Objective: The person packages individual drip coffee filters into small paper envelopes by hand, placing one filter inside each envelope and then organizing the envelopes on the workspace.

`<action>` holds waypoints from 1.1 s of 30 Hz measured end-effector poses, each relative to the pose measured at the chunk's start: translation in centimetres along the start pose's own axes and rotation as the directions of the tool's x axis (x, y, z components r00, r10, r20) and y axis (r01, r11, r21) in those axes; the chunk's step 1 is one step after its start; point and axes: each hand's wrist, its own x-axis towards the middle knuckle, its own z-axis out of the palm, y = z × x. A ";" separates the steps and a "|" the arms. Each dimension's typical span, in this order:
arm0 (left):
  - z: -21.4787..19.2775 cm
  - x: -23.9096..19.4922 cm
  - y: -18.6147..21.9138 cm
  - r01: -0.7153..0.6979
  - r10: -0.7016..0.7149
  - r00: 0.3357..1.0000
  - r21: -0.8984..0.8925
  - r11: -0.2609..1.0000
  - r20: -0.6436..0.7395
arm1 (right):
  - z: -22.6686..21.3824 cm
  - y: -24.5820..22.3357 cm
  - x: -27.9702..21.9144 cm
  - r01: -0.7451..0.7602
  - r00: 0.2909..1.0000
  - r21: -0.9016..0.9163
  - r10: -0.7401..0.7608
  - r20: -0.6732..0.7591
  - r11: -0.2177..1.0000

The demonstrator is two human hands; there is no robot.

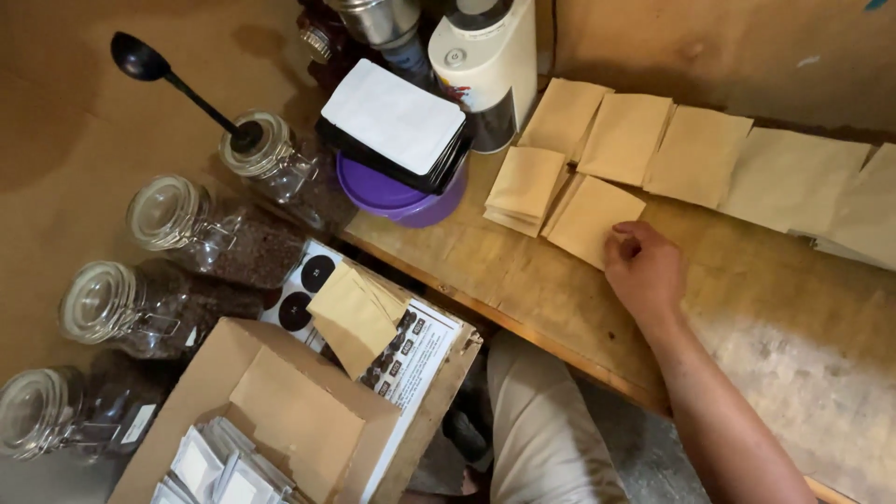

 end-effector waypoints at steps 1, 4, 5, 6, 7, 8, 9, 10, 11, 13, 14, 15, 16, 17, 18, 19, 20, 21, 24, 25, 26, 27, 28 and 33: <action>-0.8 -0.2 -0.8 0.011 -0.011 1.000 0.001 1.000 -0.001 | 0.2 -0.1 -0.2 0.000 1.000 0.000 0.000 0.003 1.000; -2.8 -0.1 -3.3 0.027 -0.027 0.999 0.011 1.000 0.023 | 0.0 -1.0 0.2 0.402 0.903 -0.098 -0.412 -0.123 0.910; -3.0 0.0 -3.9 0.033 -0.033 0.999 0.014 0.999 0.029 | -0.5 -1.7 0.1 0.450 0.887 -0.164 -0.461 -0.035 0.878; -2.8 -0.1 -4.3 0.040 -0.041 0.999 0.015 0.999 0.030 | -0.9 -2.4 0.0 0.500 0.864 -0.224 -0.500 0.061 0.837; -3.2 -0.3 -5.5 0.038 -0.039 0.999 0.015 0.999 0.031 | -0.7 -2.3 0.1 0.500 0.864 -0.225 -0.501 0.060 0.836; -3.4 -0.5 -6.7 0.024 -0.021 0.999 0.116 0.993 -0.033 | -0.6 -2.2 0.0 0.496 0.868 -0.230 -0.482 0.118 0.837; -3.6 -0.8 -7.9 0.018 0.003 0.995 0.217 0.976 -0.095 | -0.5 -2.0 0.0 0.493 0.869 -0.236 -0.462 0.176 0.838; -4.1 -1.5 -8.5 0.012 0.010 0.995 0.219 0.976 -0.100 | -0.5 -2.1 -0.1 0.500 0.865 -0.235 -0.469 0.176 0.834; -4.6 -2.2 -9.0 0.000 0.045 0.989 0.310 0.951 -0.139 | -0.5 -2.1 -0.2 0.536 0.844 -0.165 -0.517 0.143 0.828; -6.0 -3.4 -9.9 -0.025 0.097 0.983 0.411 0.911 -0.157 | -0.4 -2.3 0.4 0.571 0.821 -0.099 -0.565 0.081 0.815; -6.4 -4.6 -10.1 0.080 0.015 0.980 0.465 0.882 -0.197 | -0.4 -2.3 0.0 0.551 0.834 -0.086 -0.542 0.104 0.830; -7.0 -5.7 -10.3 0.183 -0.063 0.968 0.512 0.839 -0.242 | -0.4 -2.4 -0.3 0.529 0.846 -0.074 -0.518 0.128 0.845; -7.2 -6.6 -10.3 0.185 -0.066 0.968 0.509 0.841 -0.243 | -0.6 -2.6 -0.5 0.528 0.846 -0.075 -0.517 0.132 0.846; -7.5 -7.4 -10.2 0.208 -0.019 0.950 0.586 0.783 -0.311 | -0.8 -2.8 -0.7 0.536 0.841 -0.073 -0.525 0.131 0.841; -7.9 -8.0 -10.1 0.231 0.045 0.926 0.660 0.715 -0.374 | -0.7 -3.3 -0.4 0.552 0.831 -0.068 -0.542 0.124 0.831; -8.1 -8.2 -9.4 0.229 0.053 0.925 0.663 0.713 -0.377 | -0.5 -2.8 -0.1 0.558 0.827 -0.066 -0.549 0.121 0.827; -8.1 -8.7 -8.5 0.253 0.115 0.908 0.747 0.615 -0.403 | -0.2 -2.4 -0.2 0.575 0.818 -0.080 -0.568 0.094 0.814; -8.1 -9.2 -7.7 0.283 0.178 0.890 0.815 0.506 -0.419 | 0.2 -2.1 -0.2 0.591 0.807 -0.095 -0.587 0.066 0.801; -9.3 -11.4 -8.1 0.313 0.308 0.846 0.873 0.375 -0.435 | 0.4 -1.5 -0.2 0.618 0.786 -0.119 -0.611 0.091 0.777; -9.9 -11.9 -7.7 0.330 0.311 0.837 0.869 0.369 -0.450 | 0.6 -1.3 -0.1 0.628 0.778 -0.102 -0.621 0.099 0.771; -10.6 -12.3 -7.3 0.347 0.298 0.861 0.905 0.245 -0.411 | 0.8 -1.0 0.1 0.639 0.769 -0.119 -0.632 0.095 0.760; -11.2 -12.8 -6.9 0.356 0.277 0.885 0.927 0.117 -0.375 | 0.9 -0.8 0.3 0.650 0.760 -0.136 -0.643 0.091 0.748; -11.9 -12.8 -6.5 0.366 0.280 0.881 0.924 0.112 -0.382 | 0.8 -1.0 0.1 0.655 0.755 -0.126 -0.649 0.092 0.745; -16.0 -11.6 -6.2 0.333 0.232 0.914 0.942 0.041 -0.333 | 0.1 -2.0 -0.4 0.615 0.787 -0.194 -0.608 0.105 0.764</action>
